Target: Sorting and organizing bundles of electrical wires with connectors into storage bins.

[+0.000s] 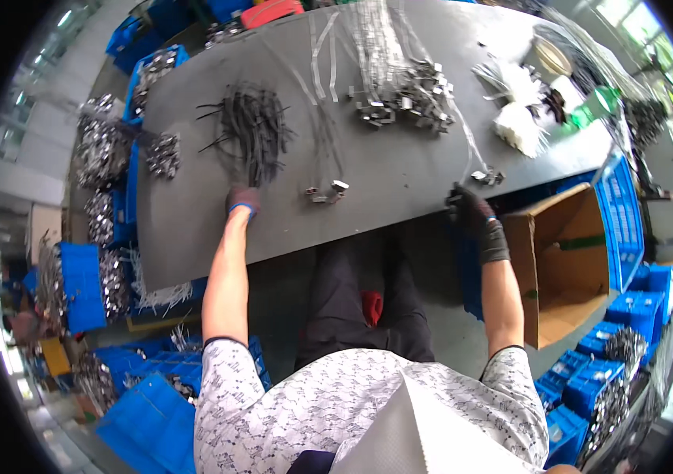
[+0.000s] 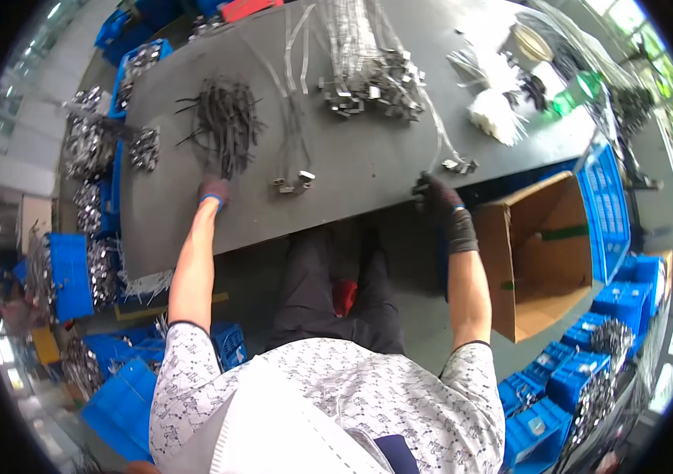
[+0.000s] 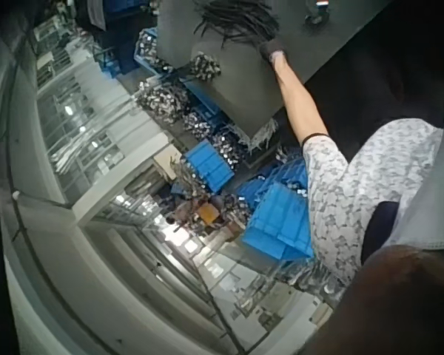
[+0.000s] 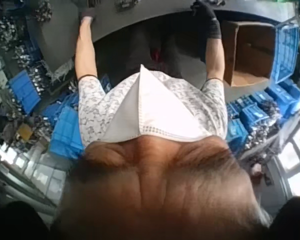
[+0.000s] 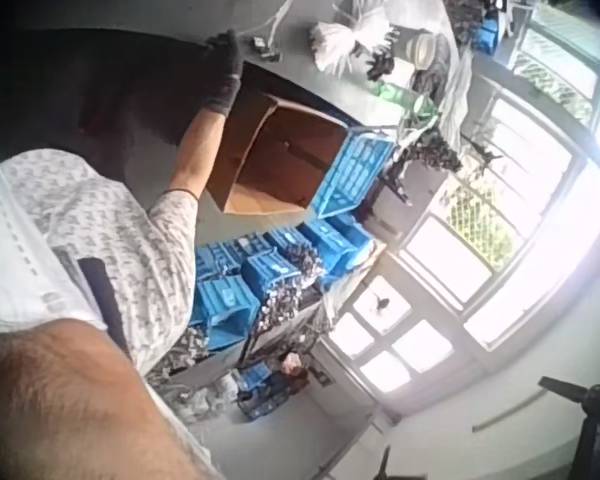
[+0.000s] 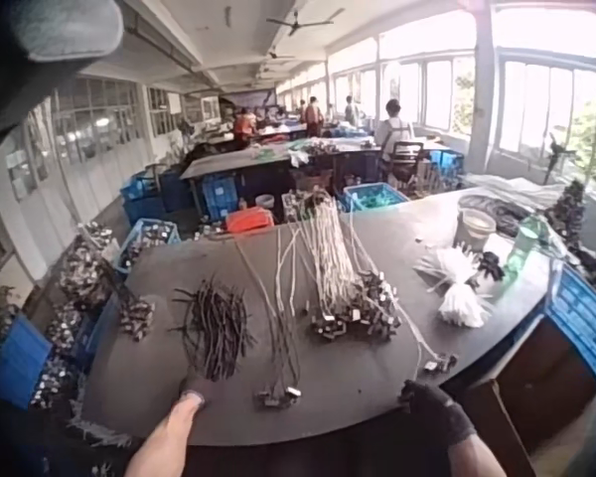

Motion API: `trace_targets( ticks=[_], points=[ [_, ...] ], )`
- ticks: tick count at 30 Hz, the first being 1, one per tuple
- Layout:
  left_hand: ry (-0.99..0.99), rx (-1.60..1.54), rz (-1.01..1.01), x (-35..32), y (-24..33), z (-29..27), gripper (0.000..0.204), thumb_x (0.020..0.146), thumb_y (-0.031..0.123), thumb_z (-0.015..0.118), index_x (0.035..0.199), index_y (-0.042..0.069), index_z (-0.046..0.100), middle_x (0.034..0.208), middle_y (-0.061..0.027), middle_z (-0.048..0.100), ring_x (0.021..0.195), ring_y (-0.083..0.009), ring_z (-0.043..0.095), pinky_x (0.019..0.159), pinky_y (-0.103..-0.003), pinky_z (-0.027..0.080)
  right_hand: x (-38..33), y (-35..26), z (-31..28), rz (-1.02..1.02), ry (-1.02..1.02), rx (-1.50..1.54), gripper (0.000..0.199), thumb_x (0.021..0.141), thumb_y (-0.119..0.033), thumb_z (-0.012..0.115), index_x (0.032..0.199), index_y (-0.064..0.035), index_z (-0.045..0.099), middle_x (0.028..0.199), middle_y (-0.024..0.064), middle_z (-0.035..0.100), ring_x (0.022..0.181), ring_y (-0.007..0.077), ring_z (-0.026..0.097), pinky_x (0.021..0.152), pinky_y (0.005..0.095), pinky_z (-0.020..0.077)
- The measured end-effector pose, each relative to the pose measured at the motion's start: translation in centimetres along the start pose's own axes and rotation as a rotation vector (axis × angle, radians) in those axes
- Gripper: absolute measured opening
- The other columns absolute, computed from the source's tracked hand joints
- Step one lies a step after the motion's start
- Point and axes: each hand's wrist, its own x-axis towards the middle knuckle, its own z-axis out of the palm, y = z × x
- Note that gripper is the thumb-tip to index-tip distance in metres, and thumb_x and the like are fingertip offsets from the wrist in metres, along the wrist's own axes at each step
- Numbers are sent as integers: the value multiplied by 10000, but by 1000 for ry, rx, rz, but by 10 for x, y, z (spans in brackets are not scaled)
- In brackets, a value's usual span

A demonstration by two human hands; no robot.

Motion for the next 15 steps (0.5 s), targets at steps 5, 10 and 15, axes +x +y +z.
trace_targets(
  ticks=[5, 10, 15],
  points=[
    [-287, -975, -139, -56, 27, 34, 117, 878, 171, 648, 821, 85, 704, 687, -47, 632, 566, -151, 599, 509, -282, 472, -14, 20, -20, -656, 222, -878, 272, 924, -278, 642, 1084, -61, 677, 846, 82, 691, 715, 212, 659, 642, 332, 523],
    [-643, -1193, 158, -201, 169, 52, 195, 928, 228, 669, 1033, 63, 660, 907, -46, 669, 732, -126, 633, 614, -255, 508, 11, 0, -21, -534, 734, -1198, 272, 934, -271, 609, 1094, -78, 714, 909, 176, 736, 828, 311, 720, 773, 427, 542],
    [-700, -986, 369, -271, 356, 79, 240, 893, 190, 707, 1048, 18, 642, 897, -74, 675, 735, -148, 669, 594, -300, 536, 34, 17, -4, -486, 683, -1327, 320, 939, -288, 590, 1140, -64, 698, 1059, 213, 717, 1025, 379, 683, 896, 453, 519]
  ],
)
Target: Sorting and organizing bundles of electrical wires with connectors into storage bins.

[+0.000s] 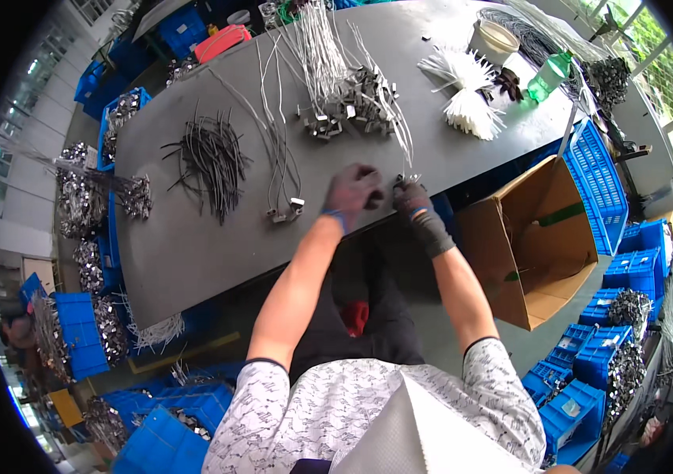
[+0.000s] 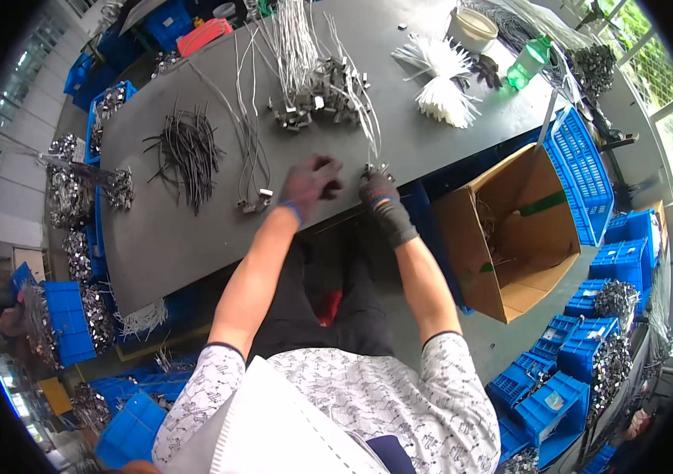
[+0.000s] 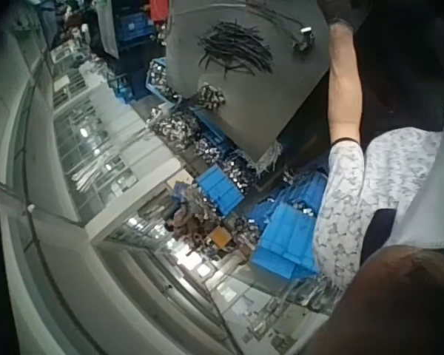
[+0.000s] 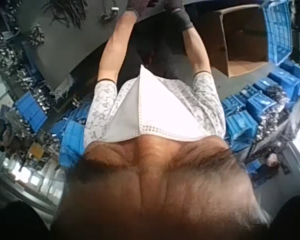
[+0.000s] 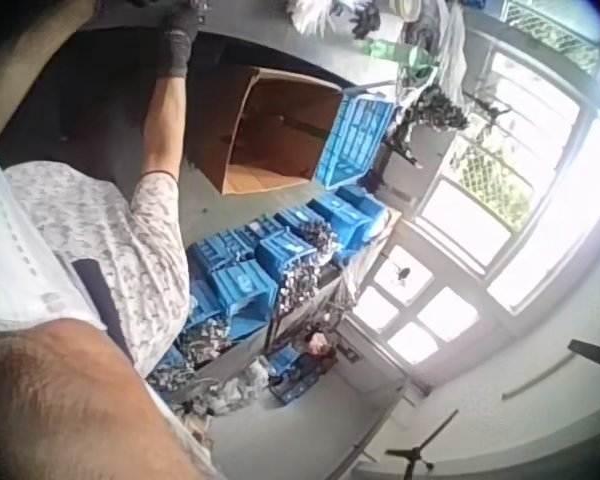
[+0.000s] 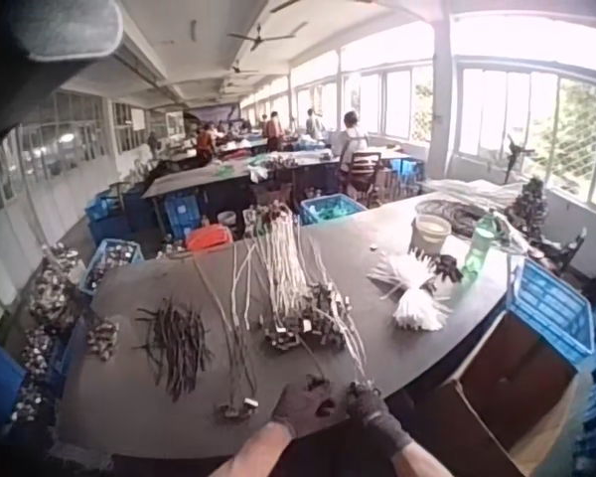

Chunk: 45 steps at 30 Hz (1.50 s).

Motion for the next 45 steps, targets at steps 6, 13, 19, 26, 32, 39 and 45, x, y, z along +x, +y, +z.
trace_targets(
  ticks=[6, 13, 19, 26, 32, 39, 45],
  points=[
    [-29, 82, -74, 152, -33, 63, 175, 866, 133, 681, 965, -3, 633, 771, -125, 677, 602, -235, 698, 502, -364, 558, -8, -20, 5, -20, -65, -3, 322, 961, -309, 507, 1088, -60, 667, 1044, 261, 690, 993, 439, 668, 844, 517, 532],
    [-109, 667, 38, 235, 14, 83, 120, 916, 84, 591, 998, 100, 677, 974, -78, 738, 843, -203, 734, 696, -350, 598, -152, 85, 31, 82, -41, 71, 290, 956, -276, 568, 1172, -106, 659, 1056, 226, 689, 1025, 420, 643, 834, 489, 522],
    [-49, 1771, 624, 307, -7, 28, 156, 869, 98, 669, 1018, 67, 704, 944, -117, 748, 847, -221, 740, 719, -364, 604, -459, 324, 33, 315, -751, -421, 356, 898, -213, 517, 1163, -80, 714, 1147, 243, 681, 1074, 423, 656, 923, 489, 523],
    [208, 359, 237, 157, -31, 64, 129, 877, 158, 643, 890, 43, 700, 678, -143, 678, 556, -221, 678, 490, -351, 520, -603, 290, -9, 692, -944, -337, 329, 857, -179, 555, 1100, -40, 729, 1200, 236, 668, 1137, 406, 639, 940, 474, 521],
    [215, -47, -79, 18, -195, 87, 201, 995, 153, 567, 906, -23, 607, 745, -114, 678, 639, -213, 698, 573, -341, 604, -584, 274, 2, 636, -732, -294, 337, 886, -186, 544, 1147, -54, 711, 1201, 238, 666, 1146, 398, 637, 953, 476, 516],
    [214, -404, -141, -47, -205, 121, 128, 994, 156, 599, 1036, 43, 558, 839, -89, 676, 674, -212, 700, 575, -373, 608, -599, 286, 12, 534, -709, -365, 368, 914, -217, 530, 1245, -141, 673, 1262, 182, 660, 1184, 376, 623, 994, 467, 498],
    [348, -371, 371, -43, -56, 66, 137, 1005, 173, 585, 987, 38, 564, 771, -93, 661, 580, -205, 656, 523, -345, 562, -564, 320, 36, 464, -725, -497, 319, 879, -179, 556, 1138, -96, 722, 1204, 203, 678, 1143, 382, 644, 952, 462, 519]
  ],
)
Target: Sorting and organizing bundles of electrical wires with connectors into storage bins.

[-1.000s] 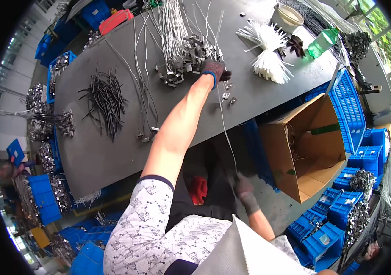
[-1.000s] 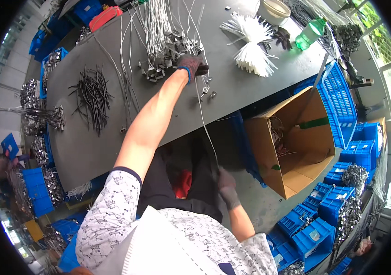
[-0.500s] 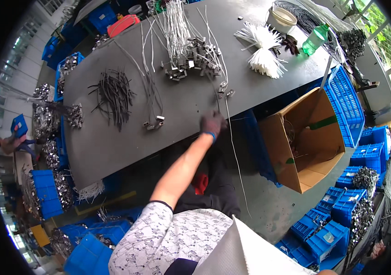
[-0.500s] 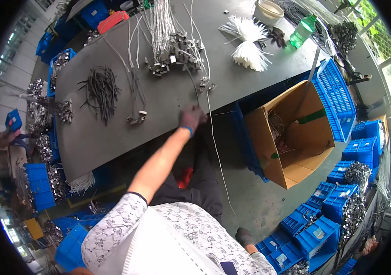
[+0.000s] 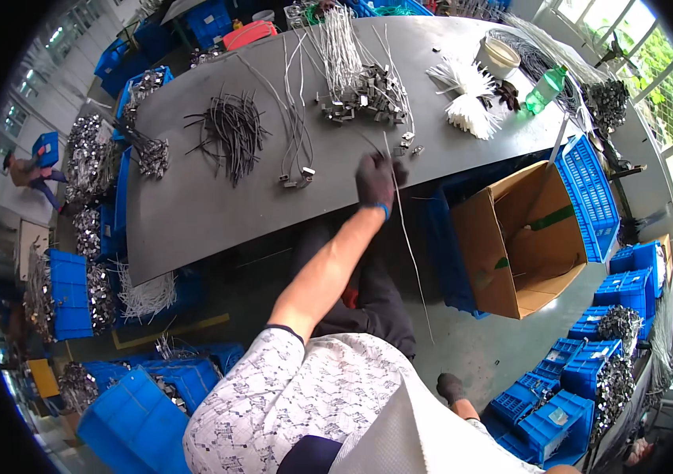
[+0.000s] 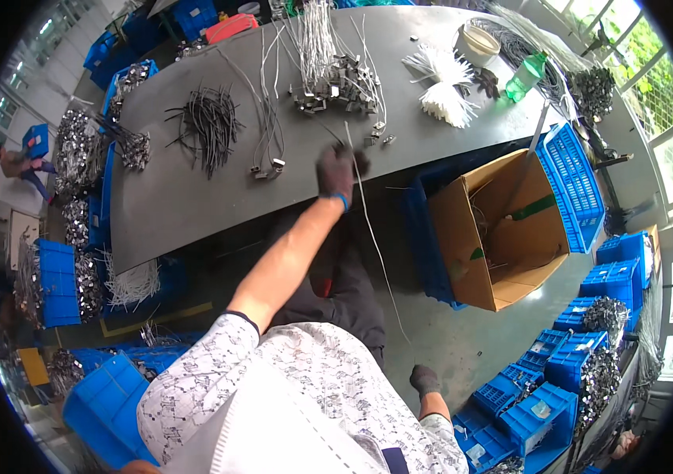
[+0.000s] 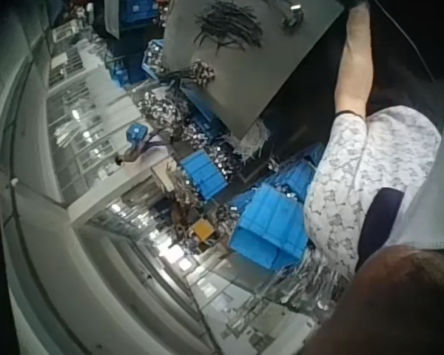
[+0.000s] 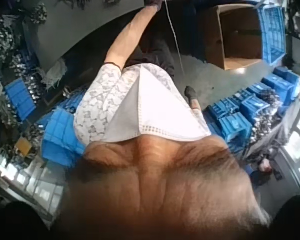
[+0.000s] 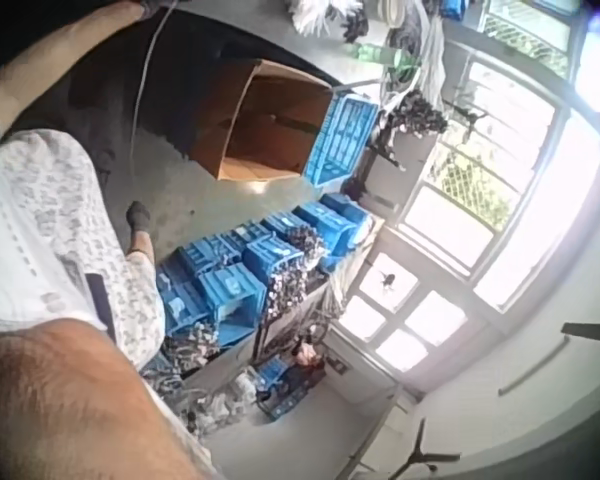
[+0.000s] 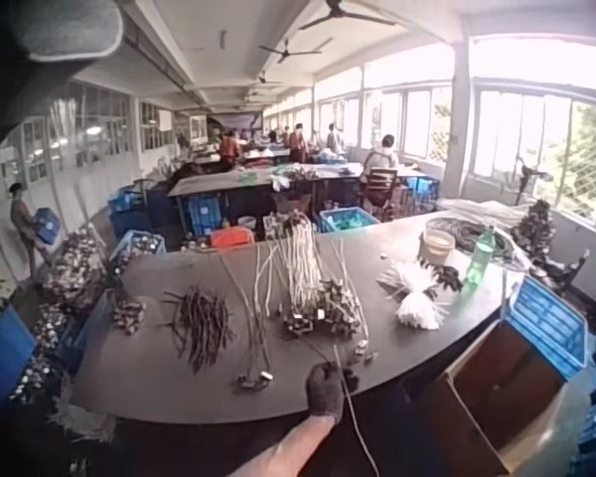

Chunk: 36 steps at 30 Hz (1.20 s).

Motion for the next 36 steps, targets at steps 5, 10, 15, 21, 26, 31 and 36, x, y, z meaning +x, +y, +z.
trace_targets(
  ticks=[5, 10, 15, 21, 26, 31, 36],
  points=[
    [105, -48, 339, 45, 93, -6, 165, 1005, 190, 601, 922, 49, 574, 735, -91, 680, 556, -194, 666, 523, -330, 559, 43, 3, -1, 4, 21, 4, 283, 847, -148, 568, 1045, -48, 744, 1138, 234, 690, 1092, 392, 665, 913, 448, 534],
    [92, 73, 269, 45, 91, -56, 187, 985, 207, 633, 935, 32, 591, 728, -92, 680, 578, -198, 676, 567, -331, 574, 33, -12, -25, -124, 70, 13, 235, 827, -144, 587, 948, -45, 762, 1011, 226, 724, 998, 380, 704, 843, 447, 546],
    [-509, 15, -392, 29, 64, -115, 247, 903, 133, 723, 1085, -6, 630, 959, -115, 700, 863, -223, 712, 793, -366, 593, -4, -18, -37, -48, -24, 20, 226, 831, -159, 587, 906, -41, 764, 936, 214, 735, 900, 356, 729, 793, 446, 549],
    [-276, 245, -272, 0, 70, -121, 211, 942, 201, 677, 995, -2, 696, 852, -66, 726, 737, -132, 668, 691, -294, 531, 29, 2, -39, -68, -153, 85, 249, 862, -191, 563, 860, -23, 747, 839, 196, 732, 781, 315, 730, 704, 444, 542],
    [-142, 392, -20, -2, 13, -102, 225, 959, 204, 664, 862, 2, 682, 749, -57, 698, 683, -110, 625, 655, -277, 503, 67, -172, -183, -879, 760, 165, 169, 943, -199, 570, 904, -69, 671, 831, 205, 681, 756, 400, 658, 636, 482, 491],
    [-263, 584, 23, -17, -4, -116, 225, 959, 196, 667, 849, 0, 672, 745, -55, 695, 697, -112, 619, 667, -288, 501, 21, -337, -326, -1009, 626, 1010, 302, 954, -233, 593, 1157, -11, 624, 944, 204, 692, 854, 346, 670, 758, 434, 533],
    [-248, 576, -61, -31, -3, -146, 248, 901, 243, 727, 911, -4, 727, 781, -100, 731, 707, -117, 634, 673, -313, 513, 52, -395, -371, -1179, 950, 591, 352, 1020, -287, 551, 1098, 29, 683, 864, 135, 674, 841, 179, 630, 708, 348, 508]
  ],
)
